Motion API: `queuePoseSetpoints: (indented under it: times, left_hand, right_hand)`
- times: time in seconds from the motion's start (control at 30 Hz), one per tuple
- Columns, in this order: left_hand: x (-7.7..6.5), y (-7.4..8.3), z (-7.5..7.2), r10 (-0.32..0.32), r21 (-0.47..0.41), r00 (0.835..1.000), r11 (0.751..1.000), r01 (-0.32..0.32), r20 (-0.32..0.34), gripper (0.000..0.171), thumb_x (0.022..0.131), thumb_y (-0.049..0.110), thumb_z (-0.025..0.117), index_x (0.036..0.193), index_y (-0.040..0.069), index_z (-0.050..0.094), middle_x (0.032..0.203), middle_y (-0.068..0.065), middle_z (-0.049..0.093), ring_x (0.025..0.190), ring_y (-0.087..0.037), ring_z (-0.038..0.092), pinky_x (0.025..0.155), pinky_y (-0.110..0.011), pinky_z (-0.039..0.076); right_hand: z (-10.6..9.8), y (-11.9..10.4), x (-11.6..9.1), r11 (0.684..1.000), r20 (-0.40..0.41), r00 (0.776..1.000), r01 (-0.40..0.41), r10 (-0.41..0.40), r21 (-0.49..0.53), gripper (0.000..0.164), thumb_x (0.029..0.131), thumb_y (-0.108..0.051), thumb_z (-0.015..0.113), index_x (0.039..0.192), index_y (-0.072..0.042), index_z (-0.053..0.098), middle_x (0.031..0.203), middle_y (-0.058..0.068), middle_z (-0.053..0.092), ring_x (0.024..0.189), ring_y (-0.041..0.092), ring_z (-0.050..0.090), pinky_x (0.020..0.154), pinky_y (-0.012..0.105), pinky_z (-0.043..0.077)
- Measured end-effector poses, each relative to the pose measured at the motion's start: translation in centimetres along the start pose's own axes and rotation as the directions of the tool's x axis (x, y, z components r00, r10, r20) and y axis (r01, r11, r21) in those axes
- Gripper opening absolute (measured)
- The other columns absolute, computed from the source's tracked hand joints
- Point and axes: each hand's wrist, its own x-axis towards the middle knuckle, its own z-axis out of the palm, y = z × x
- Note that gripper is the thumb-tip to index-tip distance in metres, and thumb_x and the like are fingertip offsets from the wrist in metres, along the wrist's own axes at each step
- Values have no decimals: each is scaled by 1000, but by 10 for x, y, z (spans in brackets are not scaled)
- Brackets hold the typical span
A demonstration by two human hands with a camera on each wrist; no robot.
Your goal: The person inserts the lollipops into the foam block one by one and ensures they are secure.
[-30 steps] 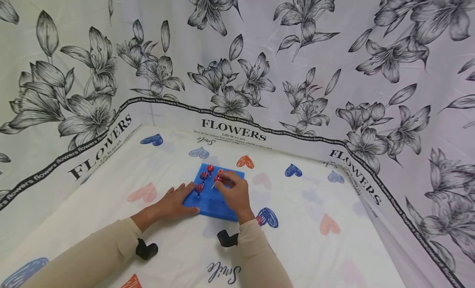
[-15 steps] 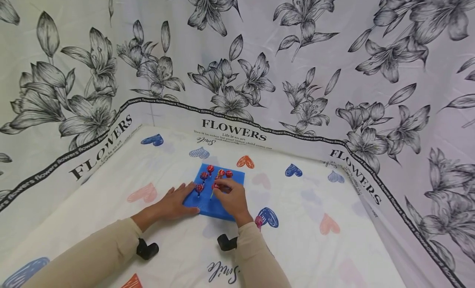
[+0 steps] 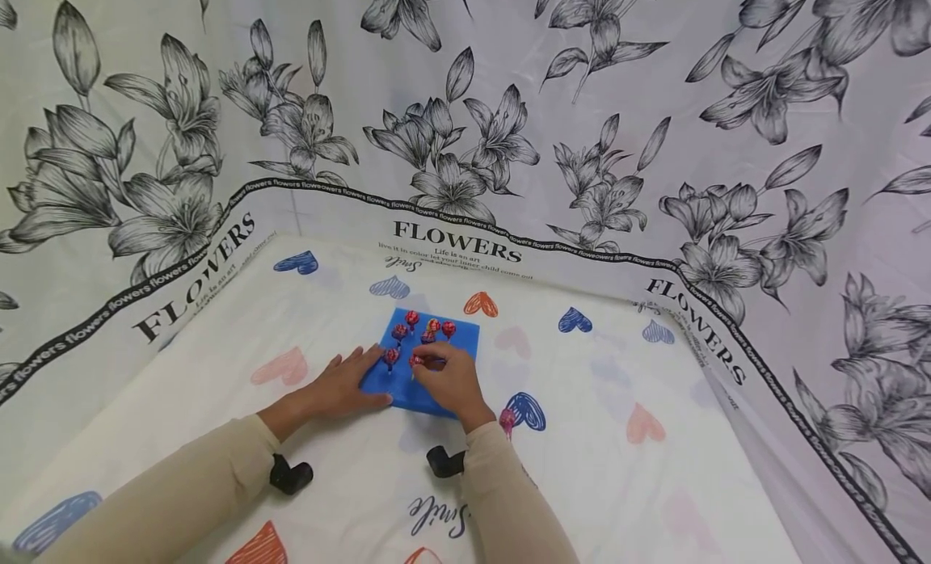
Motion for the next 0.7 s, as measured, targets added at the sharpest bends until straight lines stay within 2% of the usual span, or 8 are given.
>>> queuePoseSetpoints:
  times: [0.17, 0.4, 0.57, 0.7]
  left_hand:
    - [2, -1, -3, 2, 5, 1000, 1000, -3, 13, 98, 82, 62, 64, 154, 10, 23, 157, -13, 23, 143, -39, 12, 110, -60, 3]
    - [2, 0, -7, 16, -3, 1000, 1000, -16, 8, 97, 83, 59, 65, 154, 8, 23, 157, -14, 22, 143, -39, 12, 110, -60, 3]
    - [2, 0, -5, 20, -2, 1000, 1000, -20, 19, 97, 84, 60, 64, 154, 9, 22, 157, -14, 21, 143, -39, 11, 110, -60, 3]
    - [2, 0, -3, 12, -8, 999, 1000, -12, 30, 97, 84, 60, 64, 154, 10, 22, 157, -14, 20, 143, -39, 10, 110, -60, 2]
  right_hand:
    - [2, 2, 1, 999, 3, 1000, 3, -3, -47, 22, 83, -3, 73, 104, 1, 73, 96, 2, 71, 88, 15, 65, 79, 29, 54]
    - [3, 4, 4, 997, 46, 999, -7, 10, -72, 24, 86, -7, 72, 109, -1, 71, 99, 2, 70, 91, 15, 65, 82, 28, 53]
    - [-8, 1, 4, 998, 49, 997, -54, 55, -31, 37, 86, -14, 74, 122, -6, 67, 110, 5, 68, 95, 15, 64, 84, 30, 52]
    - [-23, -4, 5, 1000, 5, 1000, -28, 28, -6, 36, 87, -16, 73, 122, -8, 67, 112, 9, 67, 95, 17, 63, 83, 34, 52]
